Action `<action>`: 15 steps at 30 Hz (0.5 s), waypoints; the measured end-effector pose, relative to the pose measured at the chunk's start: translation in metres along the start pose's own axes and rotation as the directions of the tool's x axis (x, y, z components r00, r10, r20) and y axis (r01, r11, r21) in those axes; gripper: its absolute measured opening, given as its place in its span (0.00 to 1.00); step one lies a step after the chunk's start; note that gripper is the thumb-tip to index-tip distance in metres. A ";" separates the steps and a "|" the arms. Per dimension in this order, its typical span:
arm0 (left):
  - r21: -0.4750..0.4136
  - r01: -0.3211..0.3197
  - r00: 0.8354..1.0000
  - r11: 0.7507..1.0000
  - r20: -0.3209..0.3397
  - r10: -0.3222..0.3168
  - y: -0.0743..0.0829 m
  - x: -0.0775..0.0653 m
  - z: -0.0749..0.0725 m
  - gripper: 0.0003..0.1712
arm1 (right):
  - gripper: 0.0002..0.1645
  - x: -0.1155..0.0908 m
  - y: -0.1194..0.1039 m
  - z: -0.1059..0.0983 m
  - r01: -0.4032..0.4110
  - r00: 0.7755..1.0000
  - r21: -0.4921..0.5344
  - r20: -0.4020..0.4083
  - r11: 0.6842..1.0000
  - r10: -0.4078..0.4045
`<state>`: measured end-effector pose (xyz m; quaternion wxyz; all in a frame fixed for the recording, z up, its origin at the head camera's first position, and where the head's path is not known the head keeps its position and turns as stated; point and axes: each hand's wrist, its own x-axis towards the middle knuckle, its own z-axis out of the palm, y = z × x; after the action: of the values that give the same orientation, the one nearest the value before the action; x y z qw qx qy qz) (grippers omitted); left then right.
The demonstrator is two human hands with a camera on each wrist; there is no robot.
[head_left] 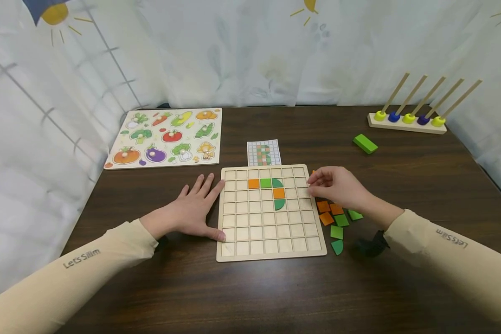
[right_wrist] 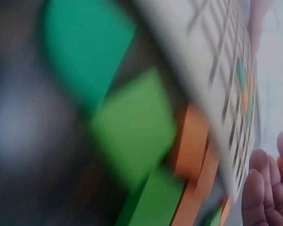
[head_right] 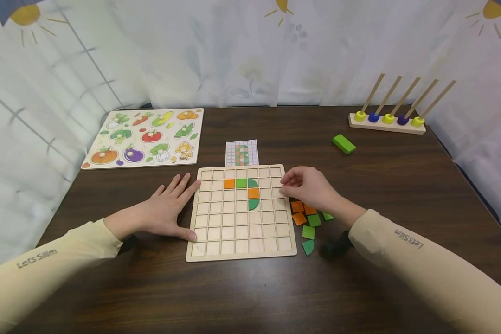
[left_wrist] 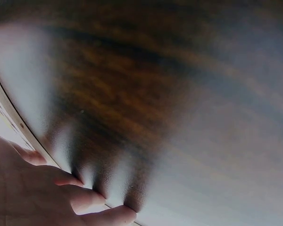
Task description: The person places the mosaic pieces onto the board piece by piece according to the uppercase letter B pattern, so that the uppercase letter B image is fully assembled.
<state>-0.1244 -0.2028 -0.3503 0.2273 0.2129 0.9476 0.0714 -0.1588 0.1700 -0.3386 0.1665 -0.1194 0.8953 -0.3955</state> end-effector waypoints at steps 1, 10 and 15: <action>0.001 0.000 1.000 1.000 -0.001 0.000 0.000 0.000 0.000 0.79 | 0.14 -0.001 0.004 -0.006 0.006 1.000 -0.022 -0.015 1.000 -0.006; 0.002 -0.001 1.000 1.000 -0.014 0.001 0.000 -0.001 0.000 0.79 | 0.13 -0.006 0.044 -0.042 0.039 0.997 -0.159 -0.061 0.986 -0.049; 0.001 -0.003 1.000 1.000 -0.011 0.003 0.000 0.000 0.001 0.79 | 0.18 -0.005 0.059 -0.048 0.012 0.999 -0.205 -0.031 0.979 -0.019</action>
<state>-0.1238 -0.2032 -0.3510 0.2217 0.2139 0.9486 0.0725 -0.1778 0.2425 -0.3509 0.1356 -0.1365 0.9328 -0.3046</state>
